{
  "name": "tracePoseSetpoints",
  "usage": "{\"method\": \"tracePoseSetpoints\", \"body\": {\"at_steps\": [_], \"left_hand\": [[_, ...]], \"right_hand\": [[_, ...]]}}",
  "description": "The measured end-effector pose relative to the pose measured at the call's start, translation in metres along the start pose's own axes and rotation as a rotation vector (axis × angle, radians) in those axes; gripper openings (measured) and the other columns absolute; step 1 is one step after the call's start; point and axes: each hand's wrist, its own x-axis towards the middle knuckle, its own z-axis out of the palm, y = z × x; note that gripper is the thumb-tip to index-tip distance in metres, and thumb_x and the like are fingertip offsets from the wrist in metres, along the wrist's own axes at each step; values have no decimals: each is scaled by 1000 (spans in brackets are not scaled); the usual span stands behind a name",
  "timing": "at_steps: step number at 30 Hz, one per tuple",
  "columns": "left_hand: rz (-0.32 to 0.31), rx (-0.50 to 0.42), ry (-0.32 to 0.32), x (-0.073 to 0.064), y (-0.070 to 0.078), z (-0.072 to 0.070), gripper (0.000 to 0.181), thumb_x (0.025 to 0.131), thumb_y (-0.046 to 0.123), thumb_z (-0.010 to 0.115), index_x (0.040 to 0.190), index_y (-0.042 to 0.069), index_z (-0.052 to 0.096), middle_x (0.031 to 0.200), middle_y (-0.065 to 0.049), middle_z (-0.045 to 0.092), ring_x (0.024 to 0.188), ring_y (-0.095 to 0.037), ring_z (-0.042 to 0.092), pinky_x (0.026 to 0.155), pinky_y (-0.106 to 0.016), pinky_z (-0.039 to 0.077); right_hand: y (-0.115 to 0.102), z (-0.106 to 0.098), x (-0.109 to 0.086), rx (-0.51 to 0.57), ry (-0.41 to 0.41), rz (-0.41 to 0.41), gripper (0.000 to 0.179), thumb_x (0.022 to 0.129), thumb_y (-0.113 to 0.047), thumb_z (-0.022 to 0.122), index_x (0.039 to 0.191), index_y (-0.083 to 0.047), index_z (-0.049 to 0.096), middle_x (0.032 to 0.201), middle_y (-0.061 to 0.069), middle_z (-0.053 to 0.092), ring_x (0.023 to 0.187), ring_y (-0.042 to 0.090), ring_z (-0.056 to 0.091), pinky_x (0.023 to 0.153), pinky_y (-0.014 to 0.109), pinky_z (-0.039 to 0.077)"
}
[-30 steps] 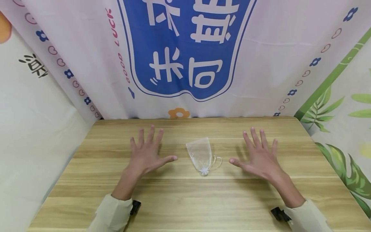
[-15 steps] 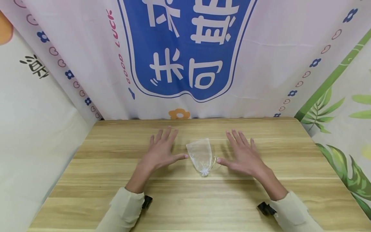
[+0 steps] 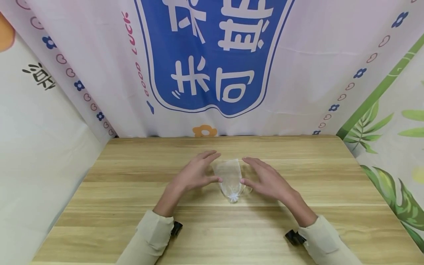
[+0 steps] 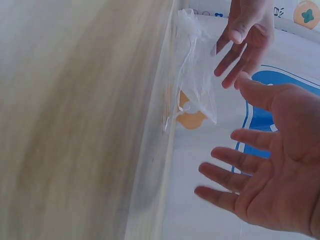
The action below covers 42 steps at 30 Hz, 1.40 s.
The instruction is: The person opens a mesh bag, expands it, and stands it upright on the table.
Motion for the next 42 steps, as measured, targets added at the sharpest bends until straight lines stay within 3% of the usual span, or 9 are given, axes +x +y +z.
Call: {"method": "tracePoseSetpoints", "body": {"at_steps": [5,10,21,28,34,38,42], "left_hand": [[91,-27,23,1,0,4,74,85,32,93,149,9,62,155,-15,60,145,-35,56,121,-52,49],[156,-61,4,0,1,5,67,84,26,94,143,7,67,145,-12,68,136,-32,65,115,-48,55],[135,-68,-163,3,5,12,61,82,18,95,137,7,72,143,-12,68,132,-32,66,112,-46,57],[132,-56,-223,5,6,14,61,81,18,97,136,6,72,144,-14,68,135,-33,64,116,-47,54],[157,-60,-223,5,5,16,48,86,19,93,129,8,75,137,-10,72,129,-27,68,113,-43,56],[192,-82,-181,5,4,17,33,93,20,86,123,8,78,129,-9,76,120,-23,72,104,-38,61],[187,-127,-143,4,5,16,26,98,19,80,122,9,79,127,-8,78,117,-22,74,101,-38,62]], "right_hand": [[-3,2,3,7,42,-81,57,96,-24,83,146,-5,63,148,18,65,138,41,62,115,61,51],[-2,3,4,5,37,-131,45,92,-14,85,134,-5,71,138,14,72,131,37,68,112,58,54],[-4,6,4,30,-123,-102,48,91,-10,85,137,-8,71,151,16,63,137,39,63,113,58,54],[-6,6,5,88,-158,-118,49,92,-9,84,139,-7,70,159,13,56,126,31,71,102,49,62],[-5,6,6,142,-166,-112,43,92,-3,83,133,-6,73,153,13,63,122,31,73,100,47,63],[-4,6,6,167,-166,-100,37,93,0,80,129,-7,76,144,13,70,121,32,74,99,44,64],[-4,6,7,190,-142,-101,30,95,1,77,124,-8,78,132,13,76,116,30,76,95,40,66]]}}
